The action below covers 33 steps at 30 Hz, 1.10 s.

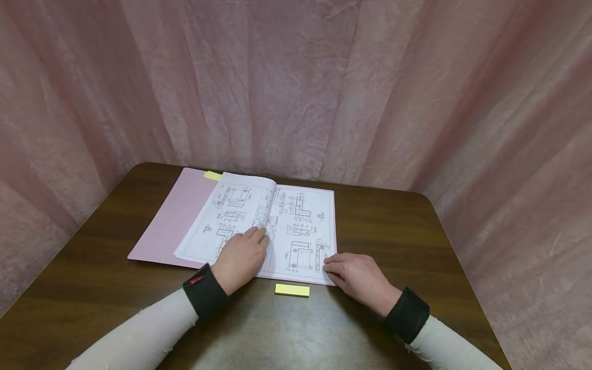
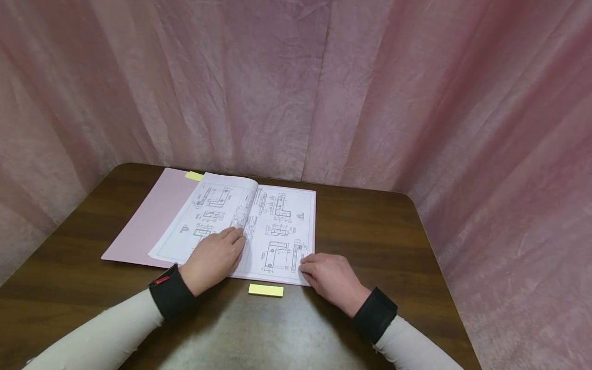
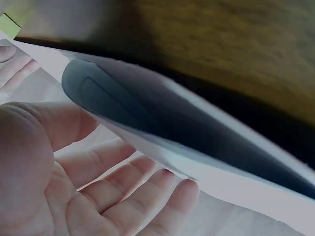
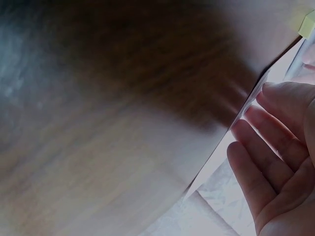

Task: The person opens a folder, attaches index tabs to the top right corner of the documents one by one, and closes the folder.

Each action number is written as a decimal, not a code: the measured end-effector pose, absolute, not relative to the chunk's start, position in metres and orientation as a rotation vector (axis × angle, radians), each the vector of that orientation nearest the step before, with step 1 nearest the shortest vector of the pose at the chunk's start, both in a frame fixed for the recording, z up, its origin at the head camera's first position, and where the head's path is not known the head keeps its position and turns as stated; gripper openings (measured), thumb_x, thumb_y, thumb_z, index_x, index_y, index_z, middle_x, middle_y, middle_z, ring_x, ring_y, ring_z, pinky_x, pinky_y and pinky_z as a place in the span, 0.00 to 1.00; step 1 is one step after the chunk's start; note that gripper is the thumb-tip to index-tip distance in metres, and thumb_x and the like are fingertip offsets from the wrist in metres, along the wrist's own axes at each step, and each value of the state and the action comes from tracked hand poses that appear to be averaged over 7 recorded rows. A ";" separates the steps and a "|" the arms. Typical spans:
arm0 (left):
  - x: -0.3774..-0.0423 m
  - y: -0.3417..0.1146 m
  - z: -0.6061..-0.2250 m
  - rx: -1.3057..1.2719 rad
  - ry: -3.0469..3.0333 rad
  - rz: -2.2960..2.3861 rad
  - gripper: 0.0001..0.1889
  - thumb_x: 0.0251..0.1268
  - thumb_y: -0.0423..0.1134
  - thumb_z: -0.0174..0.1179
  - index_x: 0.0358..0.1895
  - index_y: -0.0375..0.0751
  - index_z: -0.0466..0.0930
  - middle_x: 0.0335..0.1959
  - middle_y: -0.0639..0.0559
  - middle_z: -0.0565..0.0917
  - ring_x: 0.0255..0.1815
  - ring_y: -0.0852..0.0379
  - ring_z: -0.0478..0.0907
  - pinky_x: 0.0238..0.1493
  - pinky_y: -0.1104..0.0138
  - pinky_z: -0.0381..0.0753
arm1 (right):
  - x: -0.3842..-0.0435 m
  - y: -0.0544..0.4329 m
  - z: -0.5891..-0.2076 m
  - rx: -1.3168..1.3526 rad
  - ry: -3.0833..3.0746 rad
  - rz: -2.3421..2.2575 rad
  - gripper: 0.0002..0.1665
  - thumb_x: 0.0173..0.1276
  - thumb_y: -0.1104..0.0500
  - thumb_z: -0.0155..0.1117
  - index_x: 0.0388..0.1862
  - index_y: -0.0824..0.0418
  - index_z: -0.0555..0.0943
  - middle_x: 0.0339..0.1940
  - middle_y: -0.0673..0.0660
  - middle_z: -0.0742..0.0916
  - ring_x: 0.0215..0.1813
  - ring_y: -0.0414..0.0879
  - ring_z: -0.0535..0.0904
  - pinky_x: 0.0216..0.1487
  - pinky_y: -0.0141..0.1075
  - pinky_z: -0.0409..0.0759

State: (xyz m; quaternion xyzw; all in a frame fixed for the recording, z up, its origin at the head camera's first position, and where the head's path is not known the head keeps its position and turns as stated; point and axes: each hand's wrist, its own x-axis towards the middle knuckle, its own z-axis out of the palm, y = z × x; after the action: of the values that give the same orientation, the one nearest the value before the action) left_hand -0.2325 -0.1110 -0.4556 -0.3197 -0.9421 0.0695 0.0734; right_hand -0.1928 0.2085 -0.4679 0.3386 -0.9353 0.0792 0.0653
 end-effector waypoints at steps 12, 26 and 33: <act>-0.211 -0.098 -0.448 -1.095 -2.633 -0.008 0.15 0.72 0.40 0.75 0.54 0.36 0.88 0.47 0.44 0.88 0.48 0.46 0.86 0.53 0.54 0.87 | -0.194 0.210 -0.469 1.021 -2.817 0.227 0.17 0.66 0.56 0.87 0.53 0.54 0.96 0.54 0.50 0.94 0.55 0.45 0.91 0.55 0.43 0.89; -0.182 -0.084 -0.450 -1.333 -2.624 -0.045 0.20 0.74 0.50 0.74 0.59 0.41 0.87 0.48 0.51 0.87 0.47 0.54 0.84 0.52 0.59 0.85 | -0.193 0.209 -0.468 1.010 -2.832 0.225 0.18 0.66 0.56 0.87 0.54 0.54 0.96 0.54 0.50 0.94 0.54 0.45 0.91 0.55 0.43 0.89; -0.175 -0.082 -0.450 -1.393 -2.667 -0.022 0.20 0.74 0.55 0.75 0.54 0.44 0.87 0.43 0.54 0.83 0.40 0.57 0.77 0.44 0.63 0.82 | -0.193 0.209 -0.468 1.009 -2.838 0.236 0.18 0.66 0.56 0.86 0.54 0.53 0.95 0.54 0.50 0.94 0.55 0.45 0.90 0.55 0.43 0.89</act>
State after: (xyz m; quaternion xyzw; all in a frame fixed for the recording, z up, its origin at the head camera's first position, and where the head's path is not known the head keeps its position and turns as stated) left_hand -0.1751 -0.0816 -0.4501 -0.4618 -0.8845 -0.0074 0.0662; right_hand -0.1930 0.2092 -0.4680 0.3335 -0.9376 0.0781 0.0601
